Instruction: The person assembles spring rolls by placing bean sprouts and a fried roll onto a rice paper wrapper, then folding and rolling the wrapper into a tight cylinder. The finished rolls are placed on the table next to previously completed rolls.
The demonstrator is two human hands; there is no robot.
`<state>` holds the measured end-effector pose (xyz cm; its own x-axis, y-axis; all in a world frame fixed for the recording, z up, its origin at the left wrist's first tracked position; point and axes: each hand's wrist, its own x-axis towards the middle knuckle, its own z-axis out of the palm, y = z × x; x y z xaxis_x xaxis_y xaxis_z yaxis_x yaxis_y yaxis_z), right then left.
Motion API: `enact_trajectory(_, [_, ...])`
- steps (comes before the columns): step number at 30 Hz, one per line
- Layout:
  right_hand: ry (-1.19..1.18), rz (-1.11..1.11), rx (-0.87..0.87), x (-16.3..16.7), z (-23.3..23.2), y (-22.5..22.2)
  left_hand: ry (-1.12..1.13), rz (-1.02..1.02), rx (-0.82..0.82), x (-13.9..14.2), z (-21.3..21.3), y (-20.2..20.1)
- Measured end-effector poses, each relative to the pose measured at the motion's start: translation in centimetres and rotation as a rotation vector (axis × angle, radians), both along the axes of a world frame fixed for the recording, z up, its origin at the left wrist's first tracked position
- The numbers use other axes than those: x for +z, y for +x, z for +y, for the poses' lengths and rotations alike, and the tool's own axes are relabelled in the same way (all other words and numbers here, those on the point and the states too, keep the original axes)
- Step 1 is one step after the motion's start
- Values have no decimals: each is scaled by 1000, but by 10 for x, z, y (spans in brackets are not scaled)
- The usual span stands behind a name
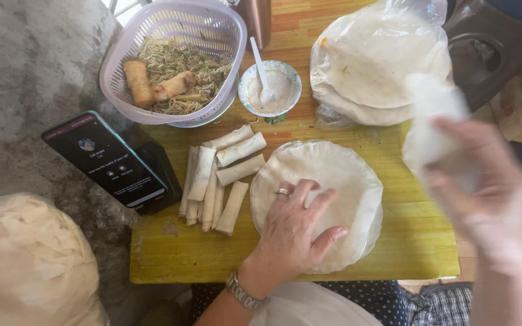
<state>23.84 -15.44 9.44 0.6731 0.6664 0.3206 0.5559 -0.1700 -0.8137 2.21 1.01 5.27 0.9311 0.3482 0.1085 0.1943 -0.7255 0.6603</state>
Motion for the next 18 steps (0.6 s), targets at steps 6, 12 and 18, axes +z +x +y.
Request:
enact_trajectory(6, [-197, -253, 532, -1, 56, -68, 73, -46, -274, -18, -17, 4])
enact_trajectory(12, [-275, -330, 559, -3, 52, -79, -112, -277, -164, -15, 4, -29])
enact_trajectory(18, [-319, -318, 675, -12, 45, -104, -832, -152, 497, -5, 25, -24])
